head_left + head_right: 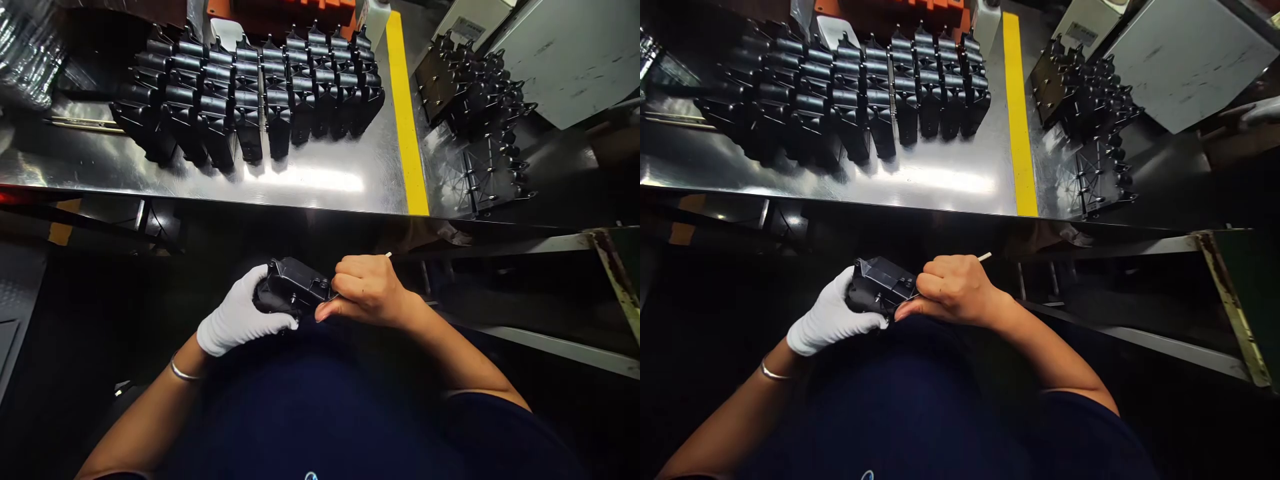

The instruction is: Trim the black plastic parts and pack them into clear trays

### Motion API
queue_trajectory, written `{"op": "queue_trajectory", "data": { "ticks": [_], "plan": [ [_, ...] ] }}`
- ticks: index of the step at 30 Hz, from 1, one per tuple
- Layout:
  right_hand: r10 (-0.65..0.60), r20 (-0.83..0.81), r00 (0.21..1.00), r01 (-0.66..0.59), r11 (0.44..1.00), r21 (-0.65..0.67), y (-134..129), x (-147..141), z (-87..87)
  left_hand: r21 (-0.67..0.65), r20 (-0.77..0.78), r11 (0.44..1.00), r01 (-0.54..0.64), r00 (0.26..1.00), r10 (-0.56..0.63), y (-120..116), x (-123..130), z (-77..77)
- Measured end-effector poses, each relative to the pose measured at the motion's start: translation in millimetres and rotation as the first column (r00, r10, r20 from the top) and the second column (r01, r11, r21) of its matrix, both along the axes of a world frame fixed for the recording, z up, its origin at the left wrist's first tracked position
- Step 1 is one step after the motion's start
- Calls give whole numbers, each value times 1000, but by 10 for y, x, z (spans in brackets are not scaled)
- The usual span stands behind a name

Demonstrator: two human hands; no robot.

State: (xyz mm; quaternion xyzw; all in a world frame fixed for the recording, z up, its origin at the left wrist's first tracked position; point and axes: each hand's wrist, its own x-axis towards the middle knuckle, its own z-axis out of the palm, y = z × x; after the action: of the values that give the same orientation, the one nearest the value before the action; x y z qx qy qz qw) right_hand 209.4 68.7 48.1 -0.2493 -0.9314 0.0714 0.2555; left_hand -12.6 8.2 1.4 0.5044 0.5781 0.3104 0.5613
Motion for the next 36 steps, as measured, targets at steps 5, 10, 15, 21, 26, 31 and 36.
{"op": "queue_trajectory", "data": {
  "ticks": [5,10,15,21,26,31,36],
  "plan": [
    [23,-60,998,-26,999,-44,-13,0,-28,-110,64,993,-43,997,50,-1,23,-11],
    [-87,-150,985,41,958,-284,-27,53,-30,-62,166,966,-251,952,258,-28,24,-9],
    [-178,-91,980,148,954,-262,-84,63,-45,226,28,958,-174,985,172,-60,-72,-12],
    [-217,-37,976,207,961,-181,-107,30,-144,441,-13,896,-58,997,71,-93,-135,19],
    [-209,-75,975,187,955,-232,-61,47,-170,647,-63,749,140,989,-131,-70,-83,154],
    [-92,-179,980,36,955,-293,-87,116,-32,654,-111,742,147,989,-98,-45,-121,157],
    [-163,-24,986,158,974,-161,-106,128,-62,623,-111,776,100,993,-38,-68,-143,121]
  ]
}}
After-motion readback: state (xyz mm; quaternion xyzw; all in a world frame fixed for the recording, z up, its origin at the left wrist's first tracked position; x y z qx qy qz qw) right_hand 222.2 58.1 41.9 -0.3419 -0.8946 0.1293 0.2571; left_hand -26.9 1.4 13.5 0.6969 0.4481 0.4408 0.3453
